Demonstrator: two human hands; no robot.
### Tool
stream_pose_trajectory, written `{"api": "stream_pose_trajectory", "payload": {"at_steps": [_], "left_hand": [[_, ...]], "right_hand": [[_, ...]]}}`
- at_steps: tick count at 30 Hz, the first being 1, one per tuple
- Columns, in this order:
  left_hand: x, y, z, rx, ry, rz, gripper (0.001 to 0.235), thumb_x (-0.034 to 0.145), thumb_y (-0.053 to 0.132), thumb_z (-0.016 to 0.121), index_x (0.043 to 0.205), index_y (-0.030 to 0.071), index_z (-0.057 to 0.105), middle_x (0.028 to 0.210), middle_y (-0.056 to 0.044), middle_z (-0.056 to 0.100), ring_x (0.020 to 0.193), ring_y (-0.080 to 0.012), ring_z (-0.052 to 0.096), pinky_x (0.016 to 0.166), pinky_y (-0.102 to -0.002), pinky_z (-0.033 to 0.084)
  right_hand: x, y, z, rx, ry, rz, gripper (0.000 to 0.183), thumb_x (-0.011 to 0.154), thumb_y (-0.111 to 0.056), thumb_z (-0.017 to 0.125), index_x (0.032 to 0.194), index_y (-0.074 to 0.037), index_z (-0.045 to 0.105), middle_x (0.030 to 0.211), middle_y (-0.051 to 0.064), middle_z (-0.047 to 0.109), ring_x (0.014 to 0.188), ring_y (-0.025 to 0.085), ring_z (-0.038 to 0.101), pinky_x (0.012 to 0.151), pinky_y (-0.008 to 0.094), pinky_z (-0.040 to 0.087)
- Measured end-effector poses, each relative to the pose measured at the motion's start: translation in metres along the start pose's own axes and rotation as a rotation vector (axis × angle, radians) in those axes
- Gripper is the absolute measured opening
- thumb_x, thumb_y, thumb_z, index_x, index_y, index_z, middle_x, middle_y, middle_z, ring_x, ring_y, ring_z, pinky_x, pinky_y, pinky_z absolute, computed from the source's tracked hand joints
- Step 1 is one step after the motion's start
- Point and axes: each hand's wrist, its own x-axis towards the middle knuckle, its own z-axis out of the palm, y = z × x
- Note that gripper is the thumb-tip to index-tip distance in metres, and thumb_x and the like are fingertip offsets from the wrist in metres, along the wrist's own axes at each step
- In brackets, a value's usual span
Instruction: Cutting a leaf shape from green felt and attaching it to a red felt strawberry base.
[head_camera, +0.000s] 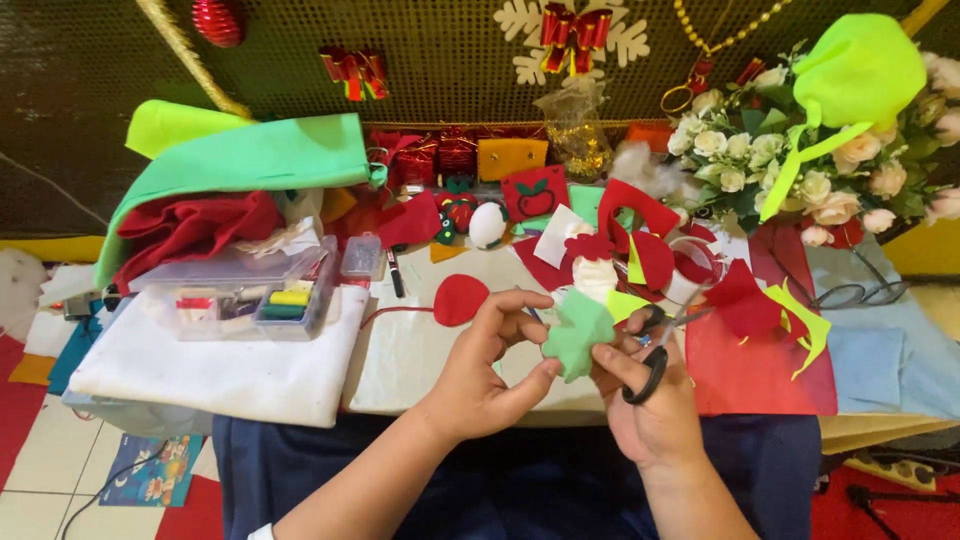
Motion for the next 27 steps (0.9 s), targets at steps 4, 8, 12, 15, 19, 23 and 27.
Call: {"api": "stream_pose_trajectory", "payload": {"at_steps": [4,8,12,15,19,23,27], "left_hand": [[-0.011,0.038,0.009,0.335,0.299,0.303,0.036,0.093,0.029,0.065,0.119,0.006,0.055,0.116,-0.013,0.058,0.113,-0.03,0.059,0.102,-0.041,0.049],[-0.033,0.061,0.015,0.479,0.351,0.484,0.04,0.087,0.039,0.075,0.111,0.01,0.06,0.11,-0.011,0.061,0.104,-0.0242,0.063,0.096,-0.036,0.053],[-0.043,0.094,0.022,0.171,0.088,0.276,0.075,0.084,0.051,0.074,0.133,0.002,0.045,0.133,-0.016,0.063,0.126,-0.0304,0.064,0.111,-0.043,0.05],[-0.051,0.098,0.023,-0.107,0.083,0.061,0.08,0.073,0.053,0.08,0.13,0.008,0.044,0.126,-0.009,0.062,0.117,-0.0185,0.062,0.096,-0.033,0.048],[-0.061,0.095,0.025,-0.515,0.058,-0.093,0.036,0.088,0.006,0.079,0.117,0.006,0.058,0.11,-0.008,0.07,0.104,-0.0141,0.069,0.089,-0.029,0.063],[-0.063,0.11,0.024,-0.445,0.162,-0.157,0.051,0.087,0.004,0.079,0.128,0.009,0.05,0.094,-0.004,0.072,0.084,-0.0097,0.071,0.072,-0.024,0.059],[-0.067,0.114,0.027,-0.469,0.299,-0.05,0.047,0.089,0.002,0.078,0.119,0.016,0.044,0.099,-0.009,0.072,0.085,-0.0129,0.07,0.067,-0.025,0.054]], "right_hand": [[-0.018,-0.015,0.021,-0.186,-0.013,-0.281,0.047,0.077,0.016,0.072,0.106,-0.016,0.052,0.083,-0.001,0.054,0.077,0.014,0.058,0.077,0.032,0.053],[-0.049,-0.029,0.056,-0.409,0.03,-0.518,0.052,0.074,0.012,0.076,0.107,-0.018,0.048,0.08,-0.002,0.048,0.068,0.006,0.053,0.062,0.022,0.052],[-0.084,-0.042,0.08,-0.533,-0.23,-0.569,0.046,0.085,0.002,0.072,0.112,-0.016,0.039,0.096,0.017,0.072,0.085,0.024,0.071,0.081,0.034,0.056],[-0.101,-0.051,0.083,-0.584,-0.41,-0.546,0.039,0.091,-0.013,0.067,0.11,-0.016,0.033,0.102,0.022,0.073,0.112,0.034,0.07,0.106,0.045,0.051],[-0.119,-0.063,0.091,-0.303,-0.608,-0.525,0.039,0.093,-0.015,0.07,0.121,-0.013,0.043,0.113,0.029,0.069,0.116,0.041,0.067,0.107,0.052,0.051],[-0.118,-0.069,0.057,-0.495,-0.656,-0.611,0.067,0.099,-0.054,0.077,0.118,0.002,0.046,0.117,0.027,0.059,0.085,0.033,0.07,0.083,0.039,0.055],[-0.13,-0.073,0.059,-0.656,-0.504,-0.506,0.086,0.087,-0.069,0.075,0.125,0.005,0.054,0.115,0.016,0.054,0.086,0.023,0.058,0.085,0.034,0.047]]}}
